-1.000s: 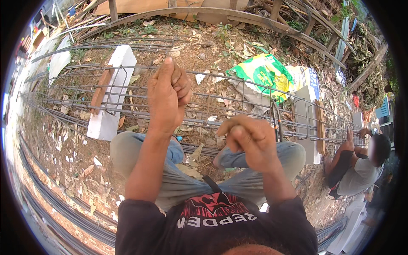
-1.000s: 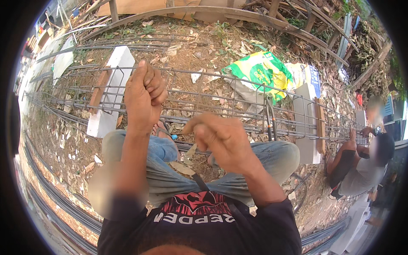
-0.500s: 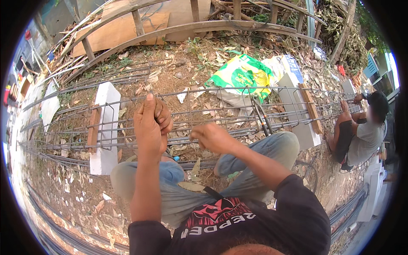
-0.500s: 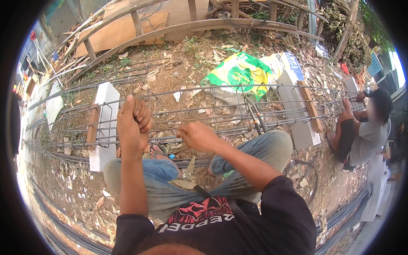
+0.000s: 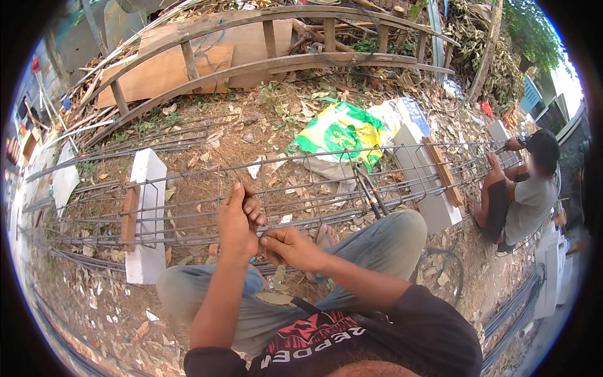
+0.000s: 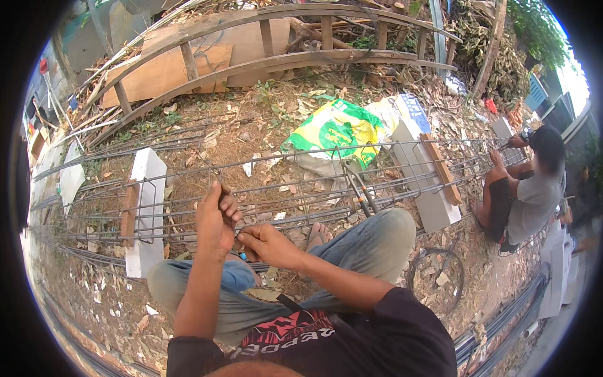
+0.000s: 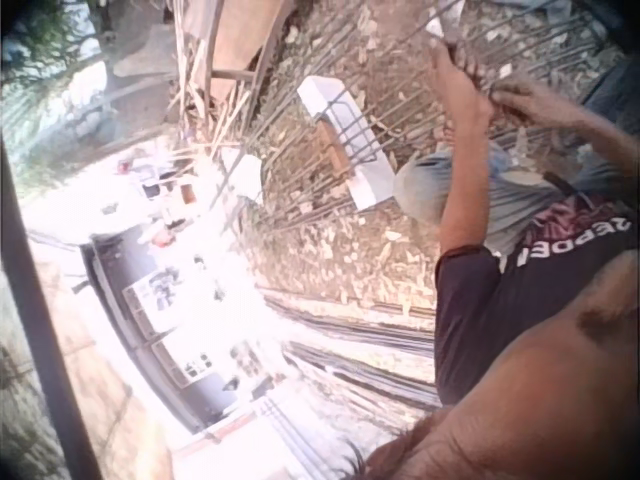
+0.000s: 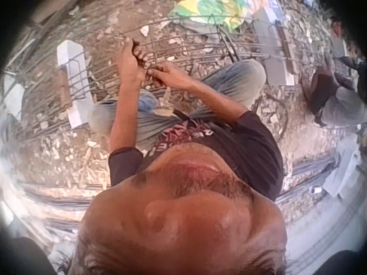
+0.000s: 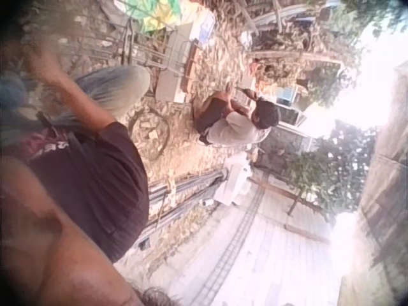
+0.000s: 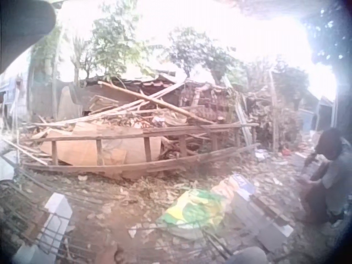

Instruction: The person uses a hand tool to twist wire ties around intersections of rebar to assemble a structural cage on the ground.

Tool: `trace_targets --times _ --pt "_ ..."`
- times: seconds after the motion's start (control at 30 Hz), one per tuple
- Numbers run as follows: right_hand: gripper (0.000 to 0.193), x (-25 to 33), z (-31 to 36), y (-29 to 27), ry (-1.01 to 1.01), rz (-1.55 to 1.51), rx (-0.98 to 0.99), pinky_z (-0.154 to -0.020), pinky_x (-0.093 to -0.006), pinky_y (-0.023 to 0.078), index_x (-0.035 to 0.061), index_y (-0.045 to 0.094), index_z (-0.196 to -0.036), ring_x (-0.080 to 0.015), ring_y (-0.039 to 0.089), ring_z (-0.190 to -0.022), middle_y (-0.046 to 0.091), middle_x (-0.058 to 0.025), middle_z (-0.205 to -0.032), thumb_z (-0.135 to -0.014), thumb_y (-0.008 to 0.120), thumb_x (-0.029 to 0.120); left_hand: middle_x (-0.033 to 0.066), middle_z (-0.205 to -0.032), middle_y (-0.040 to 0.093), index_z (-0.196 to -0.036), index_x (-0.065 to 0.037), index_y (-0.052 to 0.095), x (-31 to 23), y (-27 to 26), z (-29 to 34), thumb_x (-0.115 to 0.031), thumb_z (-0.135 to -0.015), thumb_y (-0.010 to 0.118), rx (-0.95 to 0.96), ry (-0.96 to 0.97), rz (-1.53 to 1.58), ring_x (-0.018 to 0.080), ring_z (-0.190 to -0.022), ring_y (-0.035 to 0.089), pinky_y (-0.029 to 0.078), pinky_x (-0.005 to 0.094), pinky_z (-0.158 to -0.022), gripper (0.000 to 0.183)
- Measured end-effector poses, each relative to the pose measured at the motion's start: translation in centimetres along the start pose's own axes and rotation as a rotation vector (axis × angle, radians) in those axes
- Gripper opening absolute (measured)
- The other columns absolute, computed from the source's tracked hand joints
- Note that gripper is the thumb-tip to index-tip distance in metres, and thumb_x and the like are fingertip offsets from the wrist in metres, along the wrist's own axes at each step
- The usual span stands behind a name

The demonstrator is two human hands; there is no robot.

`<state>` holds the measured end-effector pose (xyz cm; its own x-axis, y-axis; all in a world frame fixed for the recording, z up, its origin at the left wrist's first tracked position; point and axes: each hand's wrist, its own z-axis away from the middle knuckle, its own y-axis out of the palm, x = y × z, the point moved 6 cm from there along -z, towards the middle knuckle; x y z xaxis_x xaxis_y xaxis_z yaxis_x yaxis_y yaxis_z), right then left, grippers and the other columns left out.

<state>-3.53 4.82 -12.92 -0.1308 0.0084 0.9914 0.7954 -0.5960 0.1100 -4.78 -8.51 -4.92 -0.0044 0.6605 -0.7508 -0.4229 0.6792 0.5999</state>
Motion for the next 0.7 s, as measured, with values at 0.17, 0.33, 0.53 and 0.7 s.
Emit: trace_targets --times 0.17,0.33,0.53,0.7 --pt "0.014 3.3 4.9 1.6 -0.264 0.794 -0.205 -0.064 -0.0416 0.053 0.0040 0.067 -0.104 -0.0330 0.070 -0.073 0.069 -0.0141 -0.081 -0.104 0.062 0.018 -0.0058 -0.061 0.027 -0.081 -0.012 0.048 -7.3 -4.8 -1.5 -0.032 -0.110 0.058 -0.283 0.368 0.045 0.0059 -0.051 0.022 0.017 0.0255 -0.043 0.036" --pt "0.020 14.6 3.5 -7.0 -0.573 0.781 -0.735 -0.066 -0.0464 0.056 0.0063 0.072 -0.116 -0.0387 0.072 -0.078 0.073 -0.0174 -0.089 -0.103 0.067 0.021 -0.0067 -0.061 0.025 -0.079 -0.013 0.046 -5.5 -1.9 -0.1 -0.028 -0.109 0.059 -0.048 0.216 0.092 0.0057 -0.050 0.021 0.016 0.0261 -0.043 0.036" --pt "0.028 9.5 1.8 4.8 -0.214 0.621 0.321 -0.074 -0.0491 0.054 0.0052 0.071 -0.121 -0.0393 0.072 -0.083 0.073 -0.0229 -0.092 -0.108 0.060 0.027 -0.0077 -0.061 0.024 -0.076 -0.014 0.045 -10.4 -3.9 0.2 -0.027 -0.109 0.059 -0.130 0.358 0.065 0.0048 -0.050 0.018 0.013 0.0262 -0.043 0.038" --pt "0.023 6.2 2.1 1.5 -0.120 0.186 0.041 -0.066 -0.0305 0.048 0.0032 0.068 -0.121 -0.0096 0.056 -0.071 0.057 -0.0010 -0.072 -0.111 0.053 0.018 -0.0054 -0.059 0.024 -0.080 -0.011 0.047 -15.7 -10.5 0.1 -0.025 -0.109 0.056 -0.113 0.504 0.459 0.0054 -0.050 0.020 0.018 0.0236 -0.040 0.033"
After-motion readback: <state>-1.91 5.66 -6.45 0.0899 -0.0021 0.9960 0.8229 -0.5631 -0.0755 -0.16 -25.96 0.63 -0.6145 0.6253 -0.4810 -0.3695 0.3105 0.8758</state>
